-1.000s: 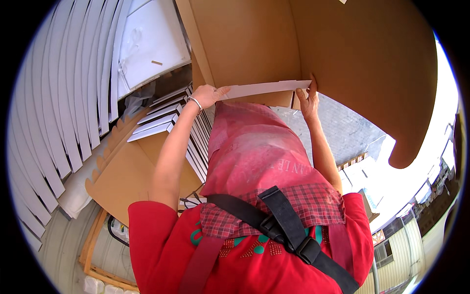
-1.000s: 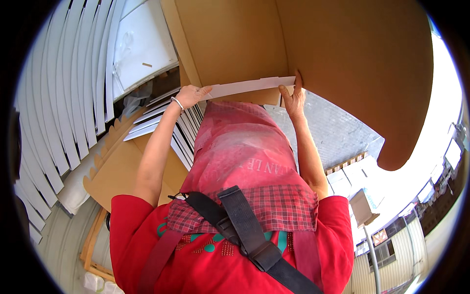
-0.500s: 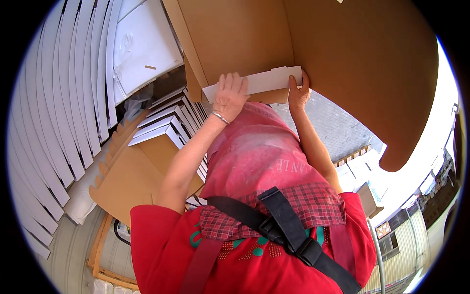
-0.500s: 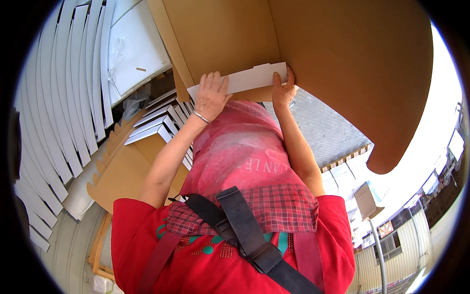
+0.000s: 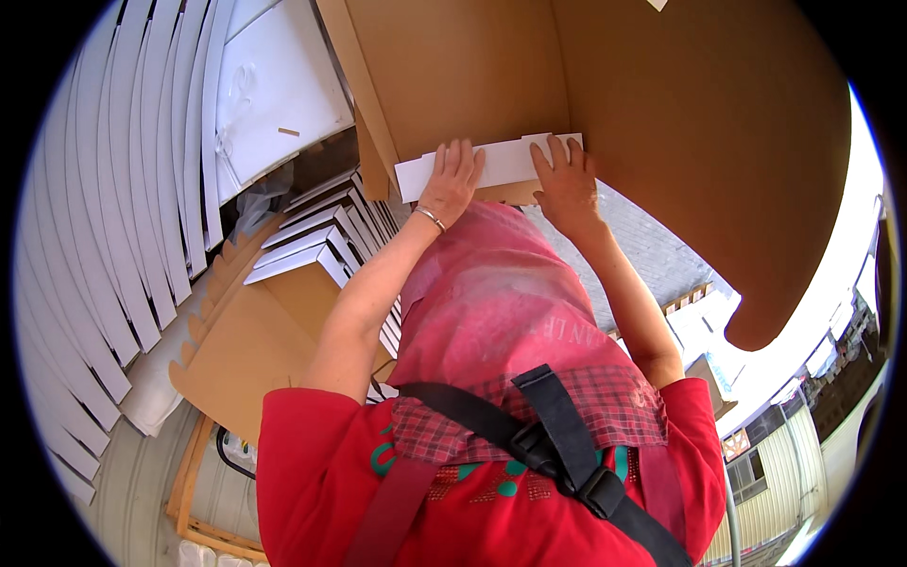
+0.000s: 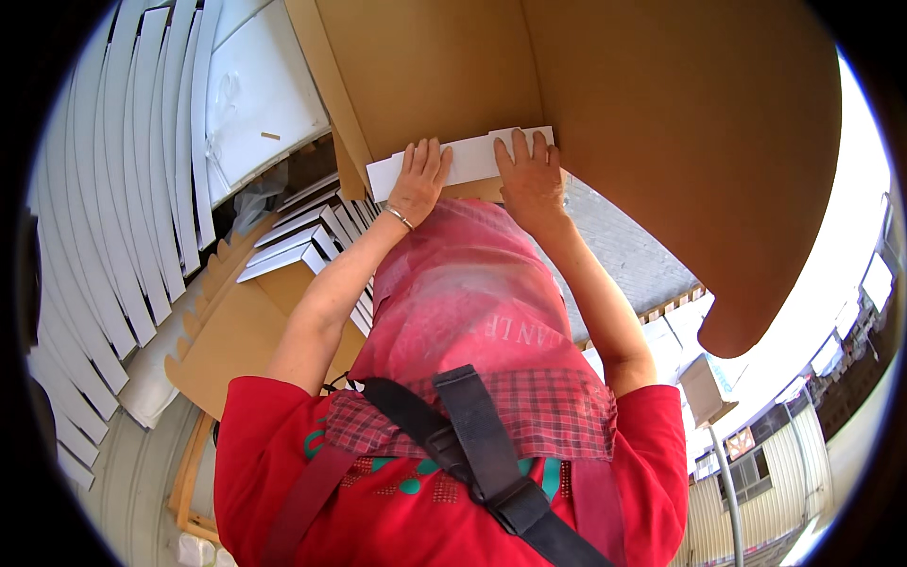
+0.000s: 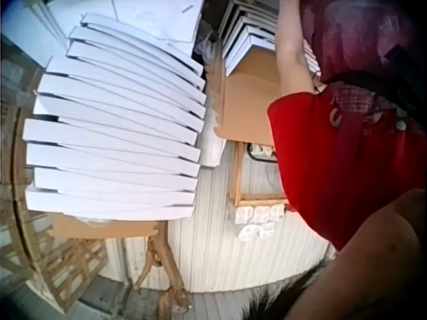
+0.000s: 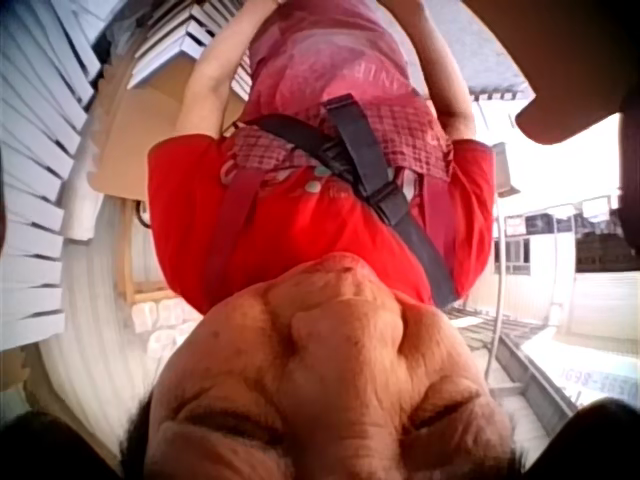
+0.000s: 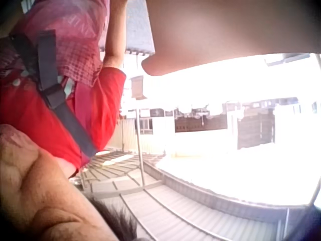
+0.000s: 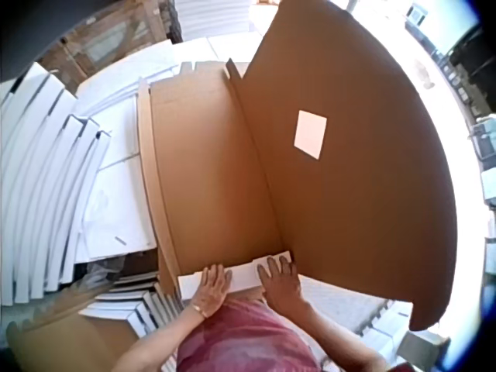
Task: The person assembles flat-packed cardboard boxes by folding the panels and inserting white plastic dividers into the slots. They repeatedly pick up a flat sheet, fold it into a box shape, insert the divider, and place the finished unit on a growing stack.
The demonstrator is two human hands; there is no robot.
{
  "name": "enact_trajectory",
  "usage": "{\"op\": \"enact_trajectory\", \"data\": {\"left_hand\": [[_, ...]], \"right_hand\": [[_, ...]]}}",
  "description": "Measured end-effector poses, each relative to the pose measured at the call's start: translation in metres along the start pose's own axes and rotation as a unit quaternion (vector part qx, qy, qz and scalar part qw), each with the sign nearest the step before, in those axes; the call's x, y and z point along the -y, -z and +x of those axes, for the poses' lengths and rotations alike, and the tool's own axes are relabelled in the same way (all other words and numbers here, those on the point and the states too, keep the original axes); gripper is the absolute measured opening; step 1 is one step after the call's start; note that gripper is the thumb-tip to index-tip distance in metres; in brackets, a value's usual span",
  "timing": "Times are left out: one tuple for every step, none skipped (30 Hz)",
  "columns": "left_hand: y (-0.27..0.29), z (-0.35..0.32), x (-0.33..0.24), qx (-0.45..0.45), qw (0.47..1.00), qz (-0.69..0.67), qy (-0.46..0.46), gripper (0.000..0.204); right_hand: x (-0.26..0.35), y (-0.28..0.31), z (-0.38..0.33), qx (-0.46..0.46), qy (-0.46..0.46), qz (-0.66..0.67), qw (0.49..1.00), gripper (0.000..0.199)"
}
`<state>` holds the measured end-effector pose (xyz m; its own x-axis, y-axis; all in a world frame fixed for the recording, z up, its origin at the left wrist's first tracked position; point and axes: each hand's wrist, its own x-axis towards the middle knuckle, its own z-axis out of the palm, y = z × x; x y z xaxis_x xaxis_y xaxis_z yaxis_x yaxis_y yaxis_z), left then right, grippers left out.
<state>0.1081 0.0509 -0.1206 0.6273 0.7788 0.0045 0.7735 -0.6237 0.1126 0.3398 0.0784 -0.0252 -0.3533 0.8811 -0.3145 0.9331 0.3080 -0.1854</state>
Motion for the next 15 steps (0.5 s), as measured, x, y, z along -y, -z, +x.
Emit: {"op": "enact_trajectory", "data": {"left_hand": [[0.001,0.003,0.001,-0.001,1.0,-0.012,-0.001,0.052],[0.0,0.002,0.002,-0.001,0.999,-0.032,0.001,0.053],[-0.002,0.001,0.004,0.011,0.998,-0.057,0.007,0.053],[-0.006,-0.001,0.006,0.023,0.996,-0.083,0.012,0.054],[-0.014,-0.001,0.008,0.047,0.992,-0.114,0.022,0.054],[-0.016,-0.003,0.005,0.055,0.99,-0.126,0.028,0.052],[-0.019,-0.003,0.005,0.061,0.988,-0.137,0.033,0.05],[-0.016,-0.003,0.005,0.052,0.99,-0.128,0.031,0.047],[-0.009,-0.002,0.008,0.048,0.993,-0.108,0.031,0.044],[-0.002,-0.001,0.011,0.044,0.995,-0.087,0.032,0.041],[0.011,-0.001,0.012,0.045,0.997,-0.058,0.039,0.037],[0.013,-0.003,0.012,0.05,0.996,-0.057,0.051,0.033],[0.014,-0.006,0.013,0.055,0.995,-0.057,0.062,0.029],[0.012,-0.014,0.013,0.068,0.991,-0.084,0.08,0.025],[0.01,-0.02,0.014,0.065,0.989,-0.103,0.087,0.022]], "right_hand": [[-0.001,-0.015,0.007,-0.021,0.03,-0.051,0.998,0.063],[-0.002,-0.032,0.017,-0.044,0.062,-0.102,0.992,0.063],[-0.003,-0.052,0.022,-0.039,0.072,-0.113,0.99,0.061],[-0.008,-0.061,0.031,-0.013,0.082,-0.103,0.991,0.061],[-0.012,-0.069,0.039,0.012,0.09,-0.093,0.991,0.06],[-0.018,-0.072,0.045,0.061,0.102,-0.062,0.991,0.06],[-0.022,-0.074,0.047,0.087,0.118,-0.042,0.988,0.057],[-0.026,-0.074,0.048,0.115,0.13,-0.02,0.985,0.053],[-0.027,-0.068,0.052,0.118,0.145,-0.007,0.982,0.047],[-0.028,-0.068,0.051,0.11,0.148,0.008,0.983,0.043],[-0.029,-0.069,0.052,0.102,0.155,0.023,0.982,0.04],[-0.029,-0.074,0.048,0.084,0.15,0.041,0.984,0.038],[-0.029,-0.077,0.048,0.083,0.147,0.052,0.984,0.038],[-0.027,-0.078,0.048,0.083,0.146,0.063,0.984,0.037],[-0.025,-0.078,0.05,0.1,0.147,0.067,0.982,0.038]]}}
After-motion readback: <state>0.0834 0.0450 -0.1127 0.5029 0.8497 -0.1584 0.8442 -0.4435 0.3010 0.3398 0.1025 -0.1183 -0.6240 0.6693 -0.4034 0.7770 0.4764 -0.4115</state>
